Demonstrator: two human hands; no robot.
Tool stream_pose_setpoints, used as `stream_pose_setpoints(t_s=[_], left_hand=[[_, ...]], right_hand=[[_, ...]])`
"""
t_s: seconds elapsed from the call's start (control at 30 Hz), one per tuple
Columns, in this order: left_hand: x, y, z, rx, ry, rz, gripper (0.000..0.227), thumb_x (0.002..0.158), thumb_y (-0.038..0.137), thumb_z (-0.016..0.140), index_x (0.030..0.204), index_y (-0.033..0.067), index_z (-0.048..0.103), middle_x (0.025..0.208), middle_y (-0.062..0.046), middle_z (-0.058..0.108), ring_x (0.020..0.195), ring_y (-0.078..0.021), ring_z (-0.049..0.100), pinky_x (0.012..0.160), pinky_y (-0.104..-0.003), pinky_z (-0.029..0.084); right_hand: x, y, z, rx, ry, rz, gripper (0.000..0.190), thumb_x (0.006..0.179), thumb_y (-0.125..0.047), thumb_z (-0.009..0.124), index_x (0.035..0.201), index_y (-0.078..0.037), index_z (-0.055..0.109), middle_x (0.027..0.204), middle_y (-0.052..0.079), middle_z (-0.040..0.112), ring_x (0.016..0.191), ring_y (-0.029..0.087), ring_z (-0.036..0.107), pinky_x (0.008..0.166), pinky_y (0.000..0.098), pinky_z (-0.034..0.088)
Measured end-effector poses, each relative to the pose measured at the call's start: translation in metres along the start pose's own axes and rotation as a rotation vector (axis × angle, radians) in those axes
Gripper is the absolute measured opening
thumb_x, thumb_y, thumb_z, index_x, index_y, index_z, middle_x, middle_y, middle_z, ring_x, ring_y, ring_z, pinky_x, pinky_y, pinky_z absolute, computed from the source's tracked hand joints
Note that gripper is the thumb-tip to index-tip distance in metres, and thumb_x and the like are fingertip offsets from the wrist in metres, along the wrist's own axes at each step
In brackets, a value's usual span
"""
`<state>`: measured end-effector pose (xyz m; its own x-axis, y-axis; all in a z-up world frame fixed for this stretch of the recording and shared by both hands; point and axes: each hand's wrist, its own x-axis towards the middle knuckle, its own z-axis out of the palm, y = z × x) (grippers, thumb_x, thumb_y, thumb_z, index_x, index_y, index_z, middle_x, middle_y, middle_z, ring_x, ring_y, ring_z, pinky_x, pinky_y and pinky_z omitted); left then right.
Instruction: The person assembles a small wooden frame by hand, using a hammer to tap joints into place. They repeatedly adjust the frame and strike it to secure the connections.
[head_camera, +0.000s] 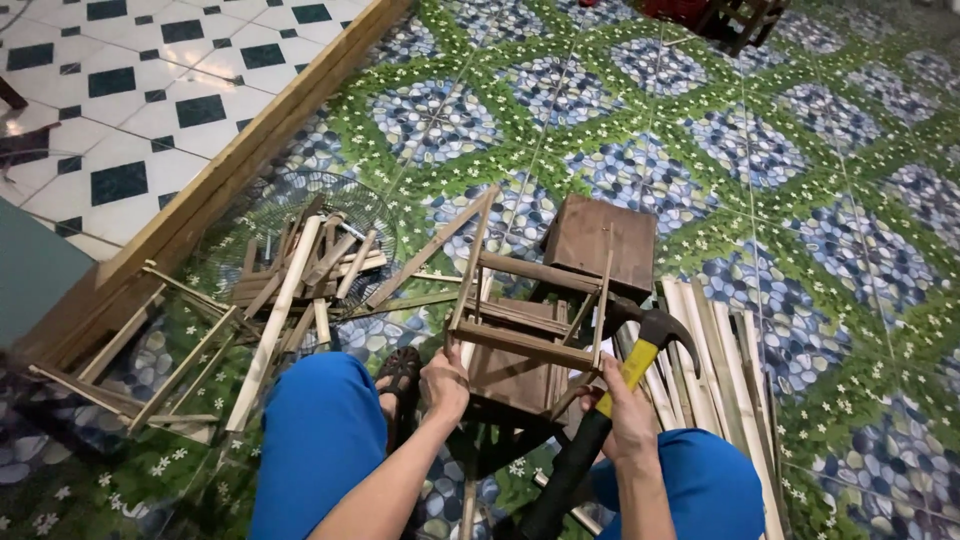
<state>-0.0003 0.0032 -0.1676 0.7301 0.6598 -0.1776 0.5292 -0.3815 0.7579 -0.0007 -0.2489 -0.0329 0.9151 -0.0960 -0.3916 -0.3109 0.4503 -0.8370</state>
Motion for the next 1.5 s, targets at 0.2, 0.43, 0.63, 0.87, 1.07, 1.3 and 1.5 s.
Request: stream_pose_setpoints(t_s=[0.2, 0.43, 0.63, 0.87, 1.07, 1.3, 1.5], left_hand=[[0.003, 0.0, -0.004, -0.016, -0.091, -0.039, 0.035, 0.102, 0.038, 0.054, 0.096, 0.0077, 0.07, 0.08, -0.013, 0.072, 0.069, -0.0342, 0.066, 0.067, -0.047, 0.051], [0.003, 0.04, -0.074, 0.135, -0.291, 0.041, 0.075, 0.087, 0.002, 0.054, 0.158, 0.0061, 0.032, 0.144, -0.017, 0.052, 0.123, -0.0408, 0.057, 0.103, -0.05, 0.049], [-0.011, 0.099, -0.142, -0.328, -0.212, -0.006, 0.049, 0.101, 0.034, 0.049, 0.143, 0.0113, 0.059, 0.139, -0.004, 0.068, 0.123, -0.0216, 0.066, 0.101, -0.034, 0.052], [-0.03, 0.13, -0.159, -0.408, -0.258, 0.161, 0.058, 0.097, 0.041, 0.054, 0.144, 0.0065, 0.055, 0.131, -0.013, 0.069, 0.116, -0.0237, 0.069, 0.093, -0.037, 0.059], [-0.055, 0.152, -0.152, -0.17, 0.209, 0.927, 0.052, 0.092, 0.033, 0.072, 0.132, 0.0029, 0.061, 0.139, -0.015, 0.061, 0.136, -0.0338, 0.052, 0.116, -0.049, 0.043], [-0.047, 0.222, -0.069, -0.078, -0.171, 1.129, 0.028, 0.09, 0.013, 0.069, 0.118, 0.0107, 0.069, 0.135, -0.009, 0.067, 0.141, -0.0353, 0.047, 0.123, -0.064, 0.023], [0.008, 0.232, 0.036, 0.478, -0.195, 1.049, 0.022, 0.083, 0.016, 0.062, 0.097, 0.0085, 0.077, 0.106, -0.02, 0.07, 0.106, -0.042, 0.056, 0.108, -0.082, 0.022]], right_hand=[[0.006, -0.002, -0.001, 0.022, -0.01, 0.032, 0.035, 0.097, -0.021, 0.067, 0.126, 0.0, 0.063, 0.102, 0.014, 0.062, 0.069, 0.023, 0.06, 0.052, 0.0303, 0.046], [-0.009, -0.01, 0.001, -0.084, 0.014, 0.026, 0.032, 0.103, -0.021, 0.059, 0.129, -0.001, 0.063, 0.104, 0.014, 0.059, 0.075, 0.03, 0.067, 0.044, 0.0338, 0.043], [-0.031, -0.028, 0.014, -0.24, 0.083, 0.004, 0.04, 0.1, -0.025, 0.063, 0.129, 0.002, 0.069, 0.097, 0.018, 0.064, 0.071, 0.028, 0.066, 0.044, 0.0316, 0.043], [-0.037, -0.034, 0.016, -0.253, 0.141, 0.009, 0.038, 0.101, -0.025, 0.063, 0.128, 0.001, 0.07, 0.094, 0.015, 0.058, 0.074, 0.027, 0.067, 0.043, 0.0304, 0.039], [-0.039, -0.045, 0.015, -0.318, 0.181, -0.005, 0.037, 0.103, -0.024, 0.06, 0.127, 0.004, 0.07, 0.093, 0.014, 0.057, 0.067, 0.022, 0.052, 0.045, 0.0331, 0.037], [-0.046, -0.095, 0.022, -0.621, 0.235, -0.083, 0.029, 0.101, -0.021, 0.067, 0.102, 0.009, 0.063, 0.053, 0.012, 0.044, 0.035, 0.021, 0.036, 0.031, 0.0349, 0.027], [-0.049, -0.127, 0.044, -1.126, 0.123, -0.172, 0.021, 0.1, -0.019, 0.064, 0.108, -0.001, 0.07, 0.056, 0.009, 0.058, 0.04, 0.02, 0.053, 0.036, 0.0343, 0.04]])
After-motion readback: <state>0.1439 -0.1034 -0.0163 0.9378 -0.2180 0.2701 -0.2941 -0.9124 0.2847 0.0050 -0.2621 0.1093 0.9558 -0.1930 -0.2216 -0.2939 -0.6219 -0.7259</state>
